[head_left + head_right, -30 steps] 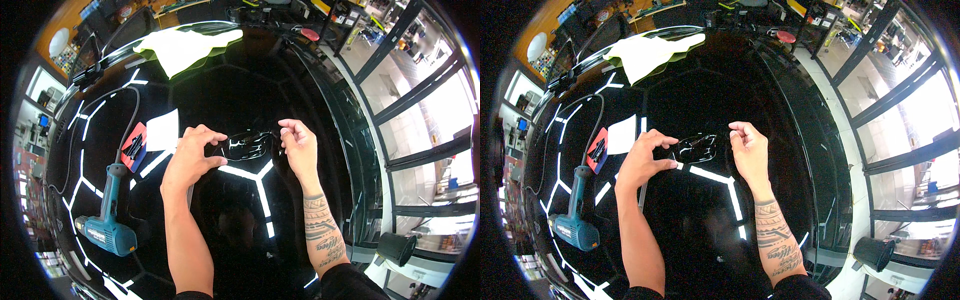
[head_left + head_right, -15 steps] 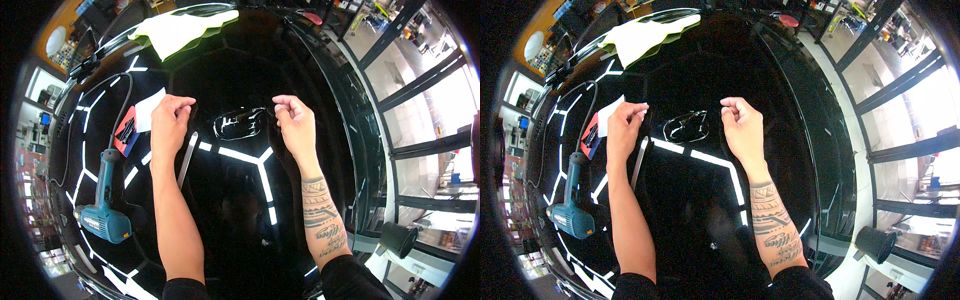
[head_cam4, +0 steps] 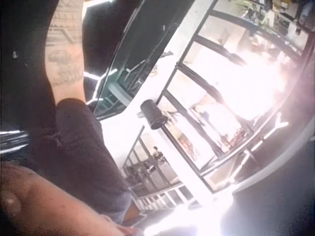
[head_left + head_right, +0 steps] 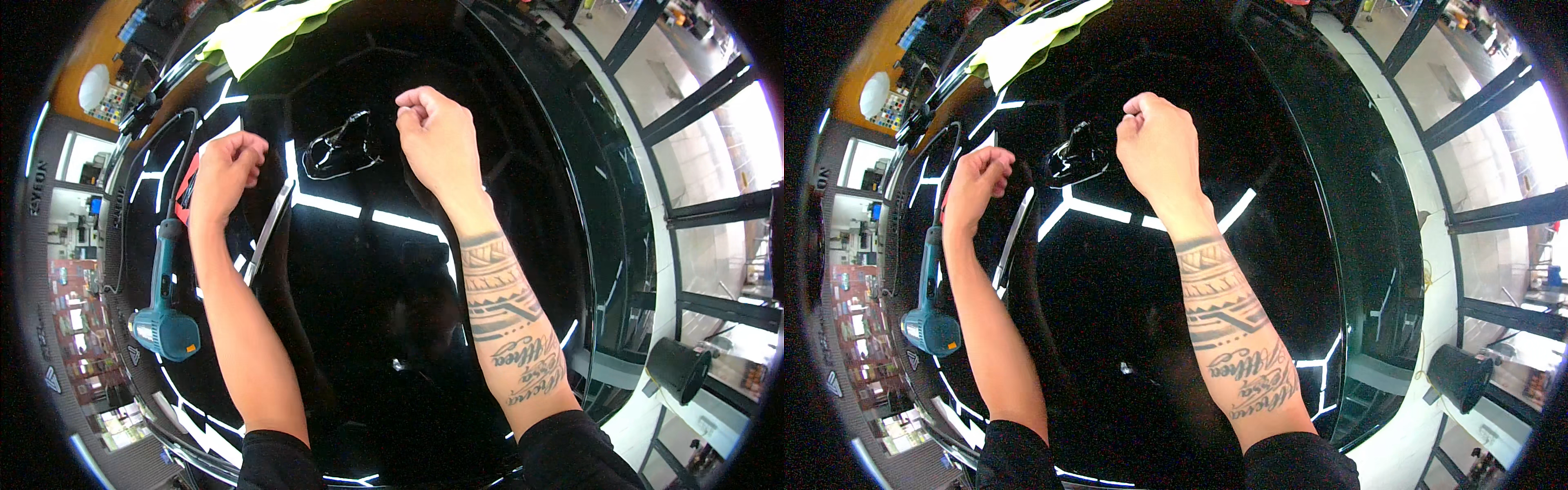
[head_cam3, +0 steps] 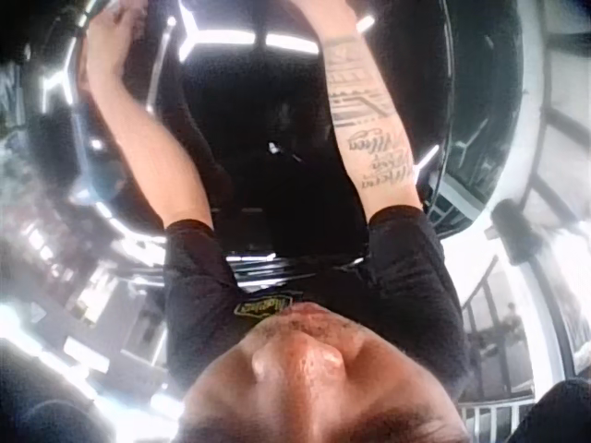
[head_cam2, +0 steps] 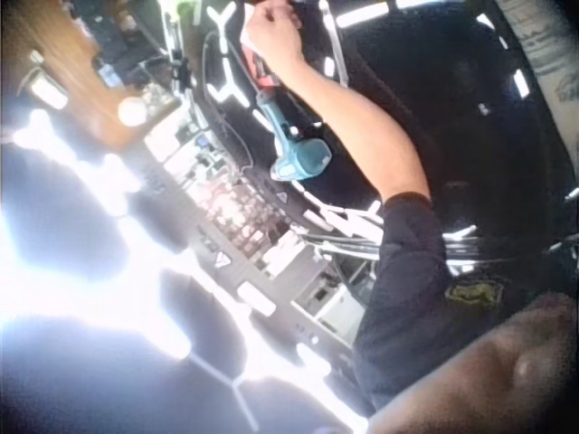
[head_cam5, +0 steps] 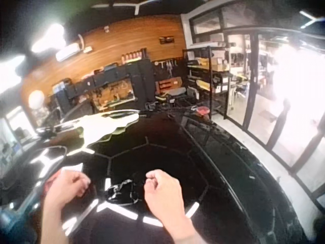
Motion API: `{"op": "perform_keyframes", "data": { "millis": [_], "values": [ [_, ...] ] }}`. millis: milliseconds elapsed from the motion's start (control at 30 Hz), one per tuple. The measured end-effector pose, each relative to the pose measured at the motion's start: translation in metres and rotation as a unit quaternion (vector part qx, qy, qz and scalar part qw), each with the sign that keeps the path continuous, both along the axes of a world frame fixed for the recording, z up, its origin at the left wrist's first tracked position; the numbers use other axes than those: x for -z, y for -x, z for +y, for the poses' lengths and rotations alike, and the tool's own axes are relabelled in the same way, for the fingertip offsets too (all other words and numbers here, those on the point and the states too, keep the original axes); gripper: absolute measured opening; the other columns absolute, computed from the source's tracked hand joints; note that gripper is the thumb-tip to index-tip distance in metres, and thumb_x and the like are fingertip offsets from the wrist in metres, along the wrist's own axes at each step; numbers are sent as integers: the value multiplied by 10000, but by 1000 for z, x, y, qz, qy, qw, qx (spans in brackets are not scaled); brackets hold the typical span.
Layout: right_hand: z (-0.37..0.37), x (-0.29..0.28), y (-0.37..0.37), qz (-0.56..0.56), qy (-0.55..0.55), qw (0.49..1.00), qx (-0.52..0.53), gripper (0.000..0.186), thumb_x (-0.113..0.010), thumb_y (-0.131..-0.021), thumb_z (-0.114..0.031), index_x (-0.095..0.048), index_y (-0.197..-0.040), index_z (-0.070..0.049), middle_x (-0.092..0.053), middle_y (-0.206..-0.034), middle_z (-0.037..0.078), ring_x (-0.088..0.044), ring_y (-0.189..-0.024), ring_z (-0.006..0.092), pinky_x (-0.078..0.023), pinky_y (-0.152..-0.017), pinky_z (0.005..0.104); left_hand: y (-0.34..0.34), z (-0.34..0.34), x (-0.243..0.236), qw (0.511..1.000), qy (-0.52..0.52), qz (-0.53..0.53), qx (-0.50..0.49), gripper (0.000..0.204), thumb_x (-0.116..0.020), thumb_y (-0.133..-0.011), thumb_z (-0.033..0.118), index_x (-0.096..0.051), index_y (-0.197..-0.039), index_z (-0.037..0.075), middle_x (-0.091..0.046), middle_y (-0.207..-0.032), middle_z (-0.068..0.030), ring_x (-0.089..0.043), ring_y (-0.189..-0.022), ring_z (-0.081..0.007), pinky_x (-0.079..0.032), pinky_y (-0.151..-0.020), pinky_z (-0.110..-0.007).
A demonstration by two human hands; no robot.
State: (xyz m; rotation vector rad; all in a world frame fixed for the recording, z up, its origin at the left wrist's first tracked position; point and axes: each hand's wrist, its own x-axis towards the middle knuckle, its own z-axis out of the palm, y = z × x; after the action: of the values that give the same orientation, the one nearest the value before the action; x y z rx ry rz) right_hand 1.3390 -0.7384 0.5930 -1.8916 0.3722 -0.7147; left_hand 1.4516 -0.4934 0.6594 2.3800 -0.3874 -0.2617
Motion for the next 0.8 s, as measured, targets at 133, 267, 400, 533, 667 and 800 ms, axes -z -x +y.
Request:
{"op": "perform_keyframes", "data": {
  "millis": [133,267,400,533,667,800],
  "values": [
    [-4,5,-2,-6,24,1000,16,181,-614,-874,-106,-710,-980,6,-708,-824,160,-701,-769,255,-535,-737,347,47,-15,-30,982,-150,80,77,109,-731,-803,72,-637,-834,27,-605,-713,-17,-548,-628,-97,-446,-580,-258],
    [-1,5,-5,-7,16,1000,12,177,-612,-849,-117,-703,-930,12,-698,-899,208,-679,-869,352,-528,-812,422,82,-3,-15,978,-156,-79,112,113,-702,-806,17,-600,-846,-8,-558,-691,-58,-517,-637,-139,-421,-606,-302],
    [-2,3,1,10,1,1000,-6,192,-610,-849,-126,-699,-949,11,-691,-976,221,-664,-945,374,-513,-861,443,114,1,-3,982,-119,-122,87,95,-664,-809,-3,-585,-861,-9,-541,-734,-56,-519,-661,-144,-435,-619,-293],
    [3,-1,1,15,24,999,-27,196,-610,-844,-125,-696,-966,3,-697,-983,196,-667,-953,355,-510,-863,433,134,4,14,970,-98,-224,7,101,-642,-805,17,-614,-902,8,-554,-824,-107,-574,-740,-227,-471,-676,-343],
    [3,3,0,9,44,999,-18,186,-606,-842,-131,-705,-950,-16,-704,-892,182,-690,-856,333,-532,-798,413,142,1,23,955,-116,-271,-34,170,-646,-835,25,-635,-1004,23,-574,-938,-130,-578,-897,-284,-463,-799,-394],
    [-4,7,-1,-31,28,999,7,178,-605,-854,-104,-685,-973,1,-698,-817,162,-687,-751,264,-532,-724,362,158,-14,19,943,-69,-326,15,183,-651,-848,36,-660,-1031,41,-602,-955,-129,-607,-866,-295,-490,-771,-402]
  ]
}}
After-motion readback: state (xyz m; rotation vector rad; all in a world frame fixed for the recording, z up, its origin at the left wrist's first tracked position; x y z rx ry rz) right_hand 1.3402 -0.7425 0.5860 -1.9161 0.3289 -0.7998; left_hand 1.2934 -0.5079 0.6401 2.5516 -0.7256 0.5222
